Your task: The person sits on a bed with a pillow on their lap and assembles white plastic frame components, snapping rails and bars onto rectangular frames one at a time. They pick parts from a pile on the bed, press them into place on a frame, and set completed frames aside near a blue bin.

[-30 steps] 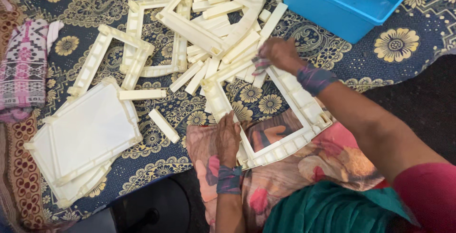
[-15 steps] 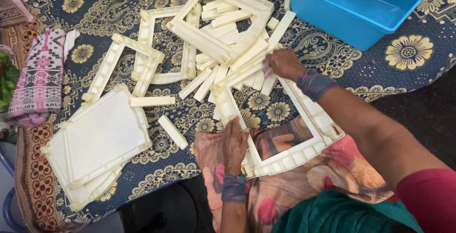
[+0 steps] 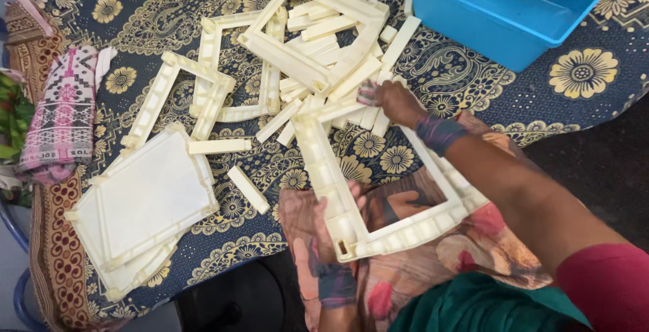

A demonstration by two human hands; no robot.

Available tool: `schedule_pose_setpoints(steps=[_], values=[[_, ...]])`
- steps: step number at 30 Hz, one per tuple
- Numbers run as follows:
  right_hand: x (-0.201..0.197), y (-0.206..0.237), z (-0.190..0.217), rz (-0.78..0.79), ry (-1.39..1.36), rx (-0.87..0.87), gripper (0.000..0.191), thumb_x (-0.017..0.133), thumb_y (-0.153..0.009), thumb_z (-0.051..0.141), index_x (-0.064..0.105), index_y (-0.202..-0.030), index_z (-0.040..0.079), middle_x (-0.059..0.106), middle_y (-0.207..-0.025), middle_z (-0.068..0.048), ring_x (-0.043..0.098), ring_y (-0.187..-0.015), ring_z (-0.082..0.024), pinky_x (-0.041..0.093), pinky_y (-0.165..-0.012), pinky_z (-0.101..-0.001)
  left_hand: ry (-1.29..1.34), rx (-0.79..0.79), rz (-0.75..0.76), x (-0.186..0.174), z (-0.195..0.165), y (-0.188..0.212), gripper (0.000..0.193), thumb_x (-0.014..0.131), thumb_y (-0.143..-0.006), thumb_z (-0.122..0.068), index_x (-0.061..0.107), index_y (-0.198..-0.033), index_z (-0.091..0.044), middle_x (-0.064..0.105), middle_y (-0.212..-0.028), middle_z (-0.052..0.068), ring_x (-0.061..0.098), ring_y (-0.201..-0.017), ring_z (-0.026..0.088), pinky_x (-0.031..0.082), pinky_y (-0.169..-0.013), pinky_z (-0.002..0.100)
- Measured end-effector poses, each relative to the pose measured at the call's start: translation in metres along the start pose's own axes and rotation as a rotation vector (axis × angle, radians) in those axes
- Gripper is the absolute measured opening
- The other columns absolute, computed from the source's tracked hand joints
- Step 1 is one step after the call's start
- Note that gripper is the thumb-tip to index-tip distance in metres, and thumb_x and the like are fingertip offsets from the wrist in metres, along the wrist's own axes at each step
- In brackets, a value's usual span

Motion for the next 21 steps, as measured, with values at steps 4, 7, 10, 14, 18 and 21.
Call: schedule_pose_setpoints(steps=[4,7,10,14,18,21], values=[[-0.023,-0.012,-0.003,0.26,-0.847,0.524,0.023,0.068,-0.098,0.019,0.071,-0.113,0.002,0.068,-0.086,-0.008,0.064,-0.061,-0.014,0.051,-0.049,-0.028,-0.144,0.224,0.258,0.068,-0.056,0.028,0.07,0.06,-0.104,-0.041,0.044,-0.148,0.011,0.062,-0.119,0.026,0.069,-0.093,0.027,0.061,-0.076,0.037],[-0.054,-0.009,0.008,0.152,-1.145,0.462,0.025,0.07,-0.092,0.014,0.07,-0.116,0.007,0.068,-0.084,-0.002,0.063,-0.061,-0.006,0.05,-0.048,-0.0229,-0.071,0.325,0.441,0.119,-0.096,0.046,0.069,0.064,-0.108,-0.035,0.037,-0.158,0.004,0.054,-0.138,0.029,0.065,-0.098,0.027,0.06,-0.072,0.034],[-0.088,0.009,0.007,0.062,-1.287,0.482,0.022,0.067,-0.096,0.014,0.069,-0.116,0.006,0.068,-0.086,-0.002,0.062,-0.063,-0.005,0.049,-0.049,-0.0209,-0.478,0.474,0.267,0.156,-0.113,0.066,0.082,0.069,-0.098,-0.026,0.025,-0.165,-0.013,0.052,-0.145,0.022,0.063,-0.095,0.026,0.058,-0.066,0.033],[-0.137,0.04,-0.017,-0.165,-1.431,0.541,0.021,0.067,-0.096,0.004,0.065,-0.117,0.001,0.071,-0.099,-0.007,0.064,-0.07,-0.006,0.052,-0.056,-0.0187,-1.026,0.411,-0.082,0.17,-0.069,0.046,0.089,0.072,-0.083,-0.017,0.028,-0.161,-0.015,0.054,-0.137,0.018,0.065,-0.106,0.026,0.062,-0.079,0.035],[-0.169,0.063,-0.042,-0.4,-1.438,0.672,0.023,0.063,-0.093,0.005,0.064,-0.115,-0.001,0.077,-0.11,-0.01,0.063,-0.065,-0.007,0.052,-0.051,-0.0203,-1.428,0.498,-0.111,0.146,0.015,-0.022,0.093,0.076,-0.089,-0.025,0.022,-0.162,-0.005,0.036,-0.142,0.026,0.05,-0.125,0.035,0.047,-0.107,0.04],[-0.171,0.065,-0.045,-0.41,-1.317,0.604,0.023,0.063,-0.099,0.008,0.064,-0.121,0.0,0.073,-0.107,-0.011,0.062,-0.065,-0.007,0.052,-0.051,-0.0213,-1.402,0.364,-0.164,0.108,0.09,-0.063,0.093,0.076,-0.086,-0.03,0.026,-0.159,-0.002,0.025,-0.156,0.025,0.042,-0.136,0.037,0.042,-0.107,0.047]])
Point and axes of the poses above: each hand's wrist, its own y-axis away from the middle knuckle, its own x-axis out of the palm, z = x × y, the point moved 3 cm from there along -y, towards the middle knuckle
